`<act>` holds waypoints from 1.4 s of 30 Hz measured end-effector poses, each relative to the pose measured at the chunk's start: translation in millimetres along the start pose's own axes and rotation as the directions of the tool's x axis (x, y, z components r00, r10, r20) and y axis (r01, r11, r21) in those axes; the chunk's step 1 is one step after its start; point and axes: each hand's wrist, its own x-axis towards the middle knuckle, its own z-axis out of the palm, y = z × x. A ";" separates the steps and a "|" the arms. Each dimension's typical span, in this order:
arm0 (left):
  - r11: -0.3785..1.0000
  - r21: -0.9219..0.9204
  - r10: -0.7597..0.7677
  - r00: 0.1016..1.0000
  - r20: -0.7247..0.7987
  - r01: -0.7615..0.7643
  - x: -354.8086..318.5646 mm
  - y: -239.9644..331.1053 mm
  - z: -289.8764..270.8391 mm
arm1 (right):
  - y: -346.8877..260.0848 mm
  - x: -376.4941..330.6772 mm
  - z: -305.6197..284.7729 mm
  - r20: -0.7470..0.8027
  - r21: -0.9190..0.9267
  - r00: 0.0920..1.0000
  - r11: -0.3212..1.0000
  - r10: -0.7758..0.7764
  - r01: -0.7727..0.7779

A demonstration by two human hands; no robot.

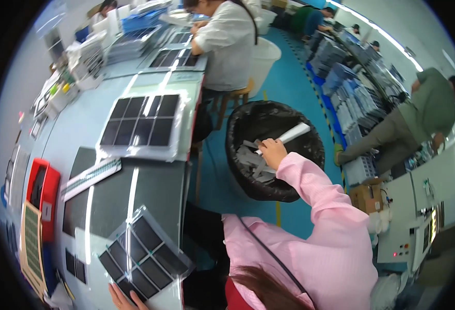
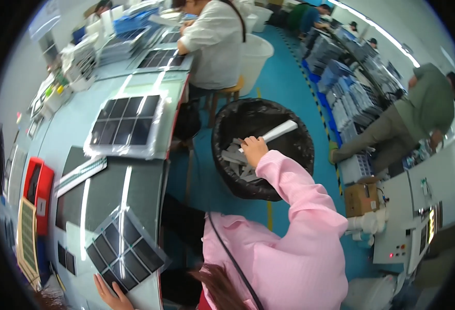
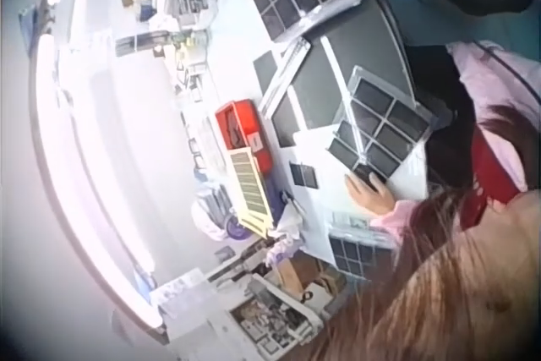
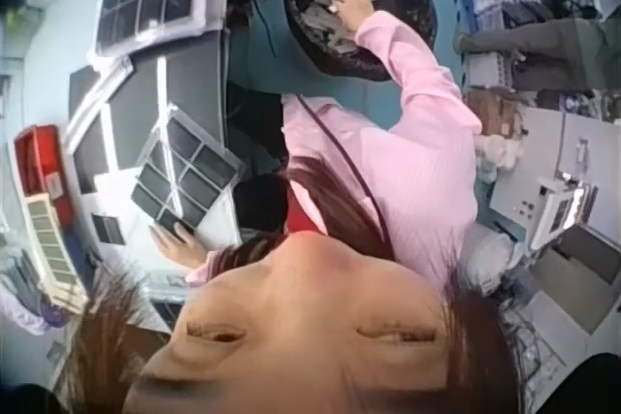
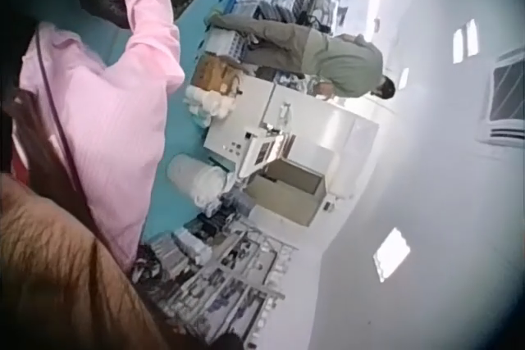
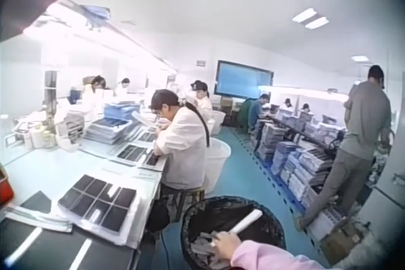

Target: Applying adhesive strips and cleaning small solar cell panels on a factory workbench.

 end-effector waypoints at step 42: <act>0.933 -0.358 0.150 0.930 0.335 -0.021 96.9 65.8 48.5 | -318.1 -50.7 42.1 0.134 0.860 0.799 0.469 -0.585 0.199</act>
